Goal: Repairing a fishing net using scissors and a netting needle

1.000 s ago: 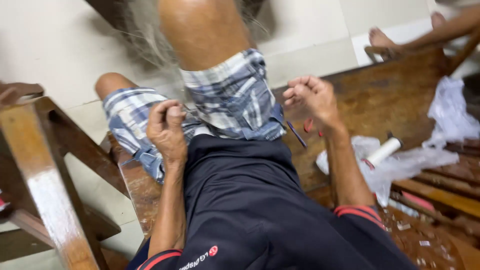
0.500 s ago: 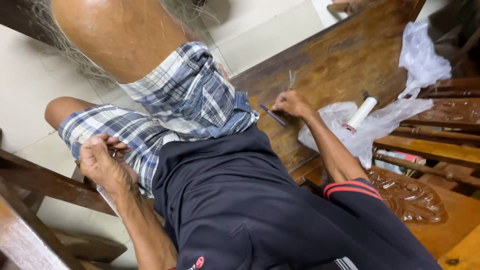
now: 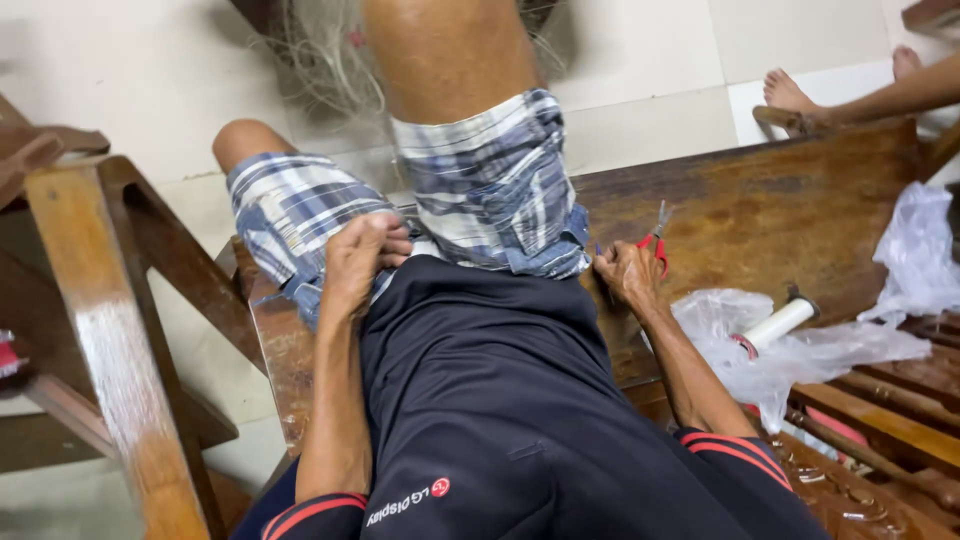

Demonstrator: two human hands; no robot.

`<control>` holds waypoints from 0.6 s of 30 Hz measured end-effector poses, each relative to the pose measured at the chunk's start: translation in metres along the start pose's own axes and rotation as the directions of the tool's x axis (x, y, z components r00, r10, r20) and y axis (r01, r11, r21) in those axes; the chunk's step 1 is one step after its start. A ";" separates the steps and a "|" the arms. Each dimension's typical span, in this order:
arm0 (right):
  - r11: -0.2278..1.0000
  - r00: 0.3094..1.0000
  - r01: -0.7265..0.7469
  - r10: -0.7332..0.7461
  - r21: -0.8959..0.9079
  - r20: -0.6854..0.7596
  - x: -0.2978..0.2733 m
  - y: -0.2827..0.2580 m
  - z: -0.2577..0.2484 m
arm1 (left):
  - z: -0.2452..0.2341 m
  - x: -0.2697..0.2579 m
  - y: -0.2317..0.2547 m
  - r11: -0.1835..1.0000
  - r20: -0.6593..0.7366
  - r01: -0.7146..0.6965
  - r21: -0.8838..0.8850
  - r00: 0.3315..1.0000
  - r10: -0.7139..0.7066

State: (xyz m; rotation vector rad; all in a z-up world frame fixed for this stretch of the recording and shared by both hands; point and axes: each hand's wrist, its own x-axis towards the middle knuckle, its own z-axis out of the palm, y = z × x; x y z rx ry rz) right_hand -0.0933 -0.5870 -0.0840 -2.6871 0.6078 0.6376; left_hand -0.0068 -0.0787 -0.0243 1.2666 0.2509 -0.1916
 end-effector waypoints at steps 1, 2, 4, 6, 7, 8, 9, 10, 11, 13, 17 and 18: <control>0.999 1.000 -0.024 0.024 -0.031 -0.007 -0.005 -0.007 -0.003 | 0.006 0.003 -0.006 1.000 0.009 0.001 -0.014 1.000 -0.001; 0.997 0.999 -0.048 0.047 -0.061 -0.016 -0.010 -0.013 -0.007 | 0.013 0.006 -0.011 1.000 0.018 0.002 -0.027 1.000 -0.002; 0.992 0.999 -0.041 0.040 -0.119 -0.016 -0.010 -0.020 -0.005 | 0.020 0.009 -0.020 1.000 0.019 -0.002 0.000 1.000 0.002; 0.984 0.999 -0.039 0.035 -0.171 -0.021 -0.007 -0.026 -0.006 | 0.024 0.014 -0.026 0.999 0.026 -0.007 0.031 1.000 0.006; 0.986 0.999 -0.049 0.049 -0.158 -0.006 -0.008 -0.025 -0.008 | 0.024 0.015 -0.029 0.999 0.033 0.009 0.036 0.999 -0.010; 0.988 0.998 -0.060 0.062 -0.144 0.010 -0.008 -0.023 -0.010 | 0.025 0.016 -0.033 0.999 0.040 0.025 0.041 0.999 -0.027; 0.987 0.999 -0.048 0.050 -0.153 0.006 0.005 -0.014 -0.005 | 0.025 0.016 -0.032 0.999 0.029 0.017 0.033 0.999 -0.018; 0.999 0.996 -0.036 0.035 -0.009 -0.086 0.019 -0.004 0.000 | 0.026 0.017 -0.032 0.999 0.035 0.046 0.014 0.998 -0.047; 0.991 0.985 -0.014 0.037 0.134 -0.170 0.028 0.007 0.008 | 0.025 0.014 -0.032 0.997 0.040 0.083 0.000 0.996 -0.083; 0.930 0.961 0.154 -0.062 0.334 -0.269 0.020 -0.019 -0.025 | 0.029 0.016 -0.035 0.997 0.035 0.071 0.018 0.997 -0.071; 0.635 0.848 0.502 -0.227 0.588 -0.479 -0.009 -0.069 -0.113 | 0.034 0.039 -0.069 0.994 -0.016 0.082 -0.072 0.996 -0.084; 0.635 0.849 0.504 -0.240 0.585 -0.471 -0.025 -0.078 -0.127 | 0.033 0.032 -0.063 0.994 -0.030 0.082 -0.078 0.996 -0.084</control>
